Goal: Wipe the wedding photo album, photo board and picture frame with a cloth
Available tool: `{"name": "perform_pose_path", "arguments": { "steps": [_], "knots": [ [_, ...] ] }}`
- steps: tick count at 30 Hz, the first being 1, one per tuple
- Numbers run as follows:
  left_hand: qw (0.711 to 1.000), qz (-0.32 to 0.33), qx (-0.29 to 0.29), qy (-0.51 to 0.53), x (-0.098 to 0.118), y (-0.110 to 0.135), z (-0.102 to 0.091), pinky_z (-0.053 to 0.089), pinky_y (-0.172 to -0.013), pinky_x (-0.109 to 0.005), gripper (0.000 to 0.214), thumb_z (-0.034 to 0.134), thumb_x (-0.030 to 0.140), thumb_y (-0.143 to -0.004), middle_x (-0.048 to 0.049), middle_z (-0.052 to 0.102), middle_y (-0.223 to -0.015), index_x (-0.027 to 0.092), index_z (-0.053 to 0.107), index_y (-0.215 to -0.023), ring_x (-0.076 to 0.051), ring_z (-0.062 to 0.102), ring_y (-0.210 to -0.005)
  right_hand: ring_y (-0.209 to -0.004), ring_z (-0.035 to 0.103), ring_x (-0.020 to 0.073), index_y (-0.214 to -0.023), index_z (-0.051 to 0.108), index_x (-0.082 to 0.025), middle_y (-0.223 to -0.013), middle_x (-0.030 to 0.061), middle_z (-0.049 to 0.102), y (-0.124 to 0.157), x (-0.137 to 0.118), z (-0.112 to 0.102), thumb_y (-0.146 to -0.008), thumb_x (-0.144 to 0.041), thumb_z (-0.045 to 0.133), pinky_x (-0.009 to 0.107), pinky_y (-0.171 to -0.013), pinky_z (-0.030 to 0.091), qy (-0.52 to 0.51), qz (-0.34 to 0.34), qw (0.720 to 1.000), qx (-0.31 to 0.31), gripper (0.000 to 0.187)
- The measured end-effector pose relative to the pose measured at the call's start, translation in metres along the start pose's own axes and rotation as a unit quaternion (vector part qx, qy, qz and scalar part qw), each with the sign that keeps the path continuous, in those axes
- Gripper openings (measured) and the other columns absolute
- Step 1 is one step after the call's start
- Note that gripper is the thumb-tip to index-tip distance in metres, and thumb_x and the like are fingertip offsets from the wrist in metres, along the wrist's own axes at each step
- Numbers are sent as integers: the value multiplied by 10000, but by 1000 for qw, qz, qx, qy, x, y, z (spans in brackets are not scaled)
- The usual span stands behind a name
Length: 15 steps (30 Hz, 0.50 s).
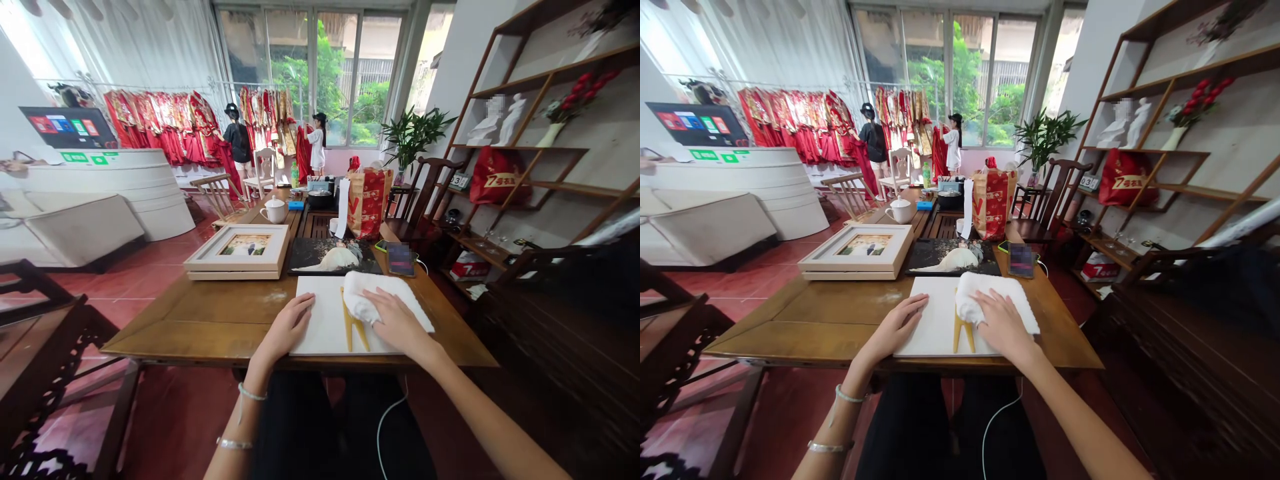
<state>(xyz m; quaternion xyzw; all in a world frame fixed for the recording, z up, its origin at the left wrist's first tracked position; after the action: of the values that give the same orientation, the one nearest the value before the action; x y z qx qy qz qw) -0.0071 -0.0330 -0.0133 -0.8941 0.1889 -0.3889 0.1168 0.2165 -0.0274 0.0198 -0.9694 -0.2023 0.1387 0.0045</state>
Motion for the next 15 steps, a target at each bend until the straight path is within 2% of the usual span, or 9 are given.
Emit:
{"name": "perform_pose_path", "arguments": {
  "steps": [2,4,7,11,15],
  "knots": [
    [1000,3,2,-1,0,0,0,367,-1079,-433,366,429,243,-888,-101,549,-1327,178,592,-1210,-230,498,-1241,-1361,239,330,-1386,416,-182,-1462,56,373,-23,2,2,-758,-118,406,580,-1078,189,9,18,1000,4,631],
    [1000,4,1,-5,0,-1,0,371,-1077,-429,367,427,248,-892,-97,549,-1328,184,590,-1214,-227,500,-1239,-1367,196,366,-1406,383,-203,-1484,56,332,-37,-6,6,-769,-122,414,631,-1055,167,13,22,1000,4,642],
    [1000,7,-2,-11,0,-1,1,372,-1077,-426,367,425,246,-893,-97,552,-1324,183,591,-1214,-225,500,-1240,-1378,104,396,-1427,340,-213,-1512,53,271,-37,-33,17,-735,-121,455,672,-1042,112,27,-23,999,-12,707],
    [1000,7,0,-8,2,-1,1,380,-1071,-422,355,430,245,-892,-95,564,-1307,188,605,-1196,-226,506,-1230,-1390,29,381,-1435,320,-212,-1524,51,242,2,-65,24,-663,-83,473,665,-1057,56,34,-116,992,-38,798],
    [1000,-2,-2,-8,5,-1,0,379,-1073,-411,358,428,240,-891,-94,561,-1309,184,605,-1197,-223,504,-1233,-1405,56,316,-1413,357,-282,-1510,-30,274,51,-66,10,-573,-37,427,620,-1092,82,-22,-156,983,-97,878]
  ]
}}
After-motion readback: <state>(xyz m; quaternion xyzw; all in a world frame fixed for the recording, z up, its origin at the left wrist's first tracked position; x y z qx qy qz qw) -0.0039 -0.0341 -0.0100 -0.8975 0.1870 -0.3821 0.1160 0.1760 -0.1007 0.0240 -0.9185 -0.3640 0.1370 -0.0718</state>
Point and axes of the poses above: each hand's wrist, its own y-axis away from the middle knuckle, its own z-axis out of the palm, x = y × z, the point moved 5 cm from there along -y, towards the middle knuckle
